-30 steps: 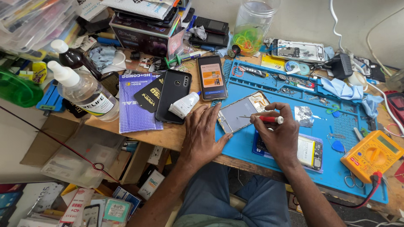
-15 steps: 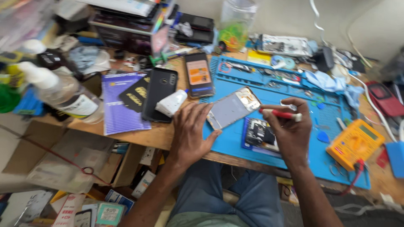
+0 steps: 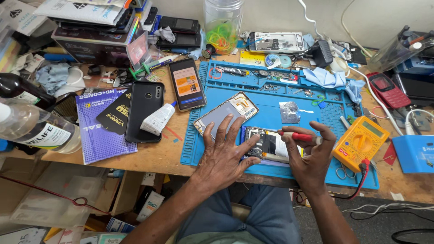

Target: The person uses a red-handled screwdriver to work on the internal components of a disassembled smartphone. They then pick up a separate black smartphone, unlock it, and navigate the dialer screen. After returning to the disassembled phone, they reassemble it by attaching the screen and casing, then test the device by unlocking it and swiping through the home screen.

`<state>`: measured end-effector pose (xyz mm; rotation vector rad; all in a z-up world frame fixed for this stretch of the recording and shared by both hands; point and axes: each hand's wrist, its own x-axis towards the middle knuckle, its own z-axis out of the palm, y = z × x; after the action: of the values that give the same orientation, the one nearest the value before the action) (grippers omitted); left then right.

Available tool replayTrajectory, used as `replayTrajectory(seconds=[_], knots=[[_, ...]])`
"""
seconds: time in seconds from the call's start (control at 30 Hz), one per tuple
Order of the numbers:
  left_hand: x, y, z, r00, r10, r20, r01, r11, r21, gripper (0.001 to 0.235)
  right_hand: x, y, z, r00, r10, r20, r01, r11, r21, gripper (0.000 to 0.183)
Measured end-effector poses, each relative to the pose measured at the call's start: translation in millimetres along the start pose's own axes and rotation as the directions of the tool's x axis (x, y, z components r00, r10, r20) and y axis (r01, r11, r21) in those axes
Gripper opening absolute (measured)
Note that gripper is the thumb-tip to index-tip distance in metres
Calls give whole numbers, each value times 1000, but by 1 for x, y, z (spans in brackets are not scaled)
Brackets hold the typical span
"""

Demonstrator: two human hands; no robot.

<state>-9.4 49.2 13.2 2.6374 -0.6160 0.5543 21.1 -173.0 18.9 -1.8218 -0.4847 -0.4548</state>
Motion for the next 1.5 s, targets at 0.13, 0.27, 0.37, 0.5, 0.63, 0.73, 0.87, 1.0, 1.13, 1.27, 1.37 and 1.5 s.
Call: replayTrajectory(seconds=[0.13,0.27,0.37,0.5,0.63,0.73,0.87,1.0,1.13,1.27,1.37,1.5], knots=[[-2,0,1,1000,-7,9,7,1000,10,56,1,-2,2,999,-34,8,34,998,-54,55],[0,1,0,1000,-14,20,14,1000,7,56,3,-5,4,998,-68,20,69,991,-115,53],[0,1,-1,1000,-18,10,18,1000,9,57,4,-6,5,996,-86,37,90,987,-135,53],[1,1,-2,1000,-20,14,20,1000,-7,57,4,-6,5,996,-81,49,87,985,-149,52],[0,2,-2,1000,-17,16,17,1000,9,58,3,-4,4,992,-106,65,116,978,-172,53],[-1,1,-1,1000,-20,22,19,1000,6,58,3,-3,3,990,-123,74,135,971,-199,54],[-1,1,1,1000,-10,23,10,1000,-1,57,3,-2,2,986,-139,89,156,962,-224,54],[-2,1,2,1000,-15,25,15,1000,4,58,3,-2,2,985,-144,90,163,951,-264,53],[-2,0,2,1000,-17,25,17,1000,2,58,4,-3,2,980,-162,112,188,943,-276,53],[-2,0,2,1000,-18,23,18,1000,2,58,12,-9,1,974,-157,165,205,922,-330,55],[-1,-1,3,1000,-20,20,20,1000,-7,58,25,-15,0,968,-116,222,191,915,-355,60],[-2,-1,2,1000,-16,24,17,1000,-10,57,44,-26,4,965,-15,261,113,925,-364,67]])
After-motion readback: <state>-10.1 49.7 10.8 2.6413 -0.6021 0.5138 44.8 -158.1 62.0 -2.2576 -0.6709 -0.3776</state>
